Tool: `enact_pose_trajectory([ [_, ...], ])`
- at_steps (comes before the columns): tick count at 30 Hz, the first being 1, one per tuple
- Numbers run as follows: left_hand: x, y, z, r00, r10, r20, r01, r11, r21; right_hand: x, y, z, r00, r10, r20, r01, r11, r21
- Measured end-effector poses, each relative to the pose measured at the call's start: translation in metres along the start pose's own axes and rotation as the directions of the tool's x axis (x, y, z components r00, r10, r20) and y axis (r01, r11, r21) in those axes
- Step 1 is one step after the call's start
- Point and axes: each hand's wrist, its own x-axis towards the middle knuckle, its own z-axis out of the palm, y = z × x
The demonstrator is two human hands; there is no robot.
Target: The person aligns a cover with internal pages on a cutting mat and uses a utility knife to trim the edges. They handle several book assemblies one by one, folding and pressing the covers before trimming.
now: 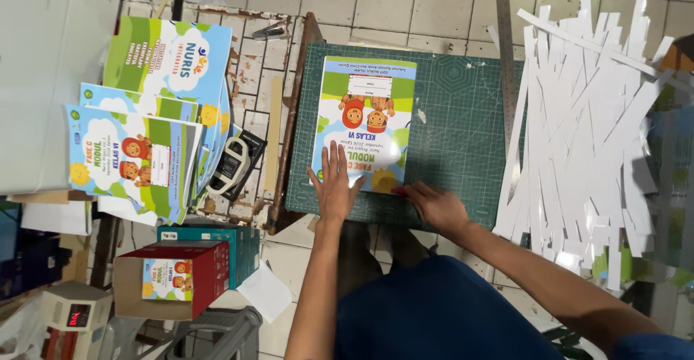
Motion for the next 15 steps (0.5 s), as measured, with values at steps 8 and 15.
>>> enact_pose_trajectory([
  [8,-0.009,0.000,0.003,0.998,0.028,-0.063,-0.030,0.999,-0.023,-0.022,-0.006,-0.006,0.986,0.124,0.109,-0.133,0.988,0.079],
  [15,-0.080,0.009,0.008,0.997,0.042,-0.065,-0.042,0.999,0.009,-0.044,0.024,-0.067,0.806,0.512,-0.297,-0.494,0.858,0.137],
])
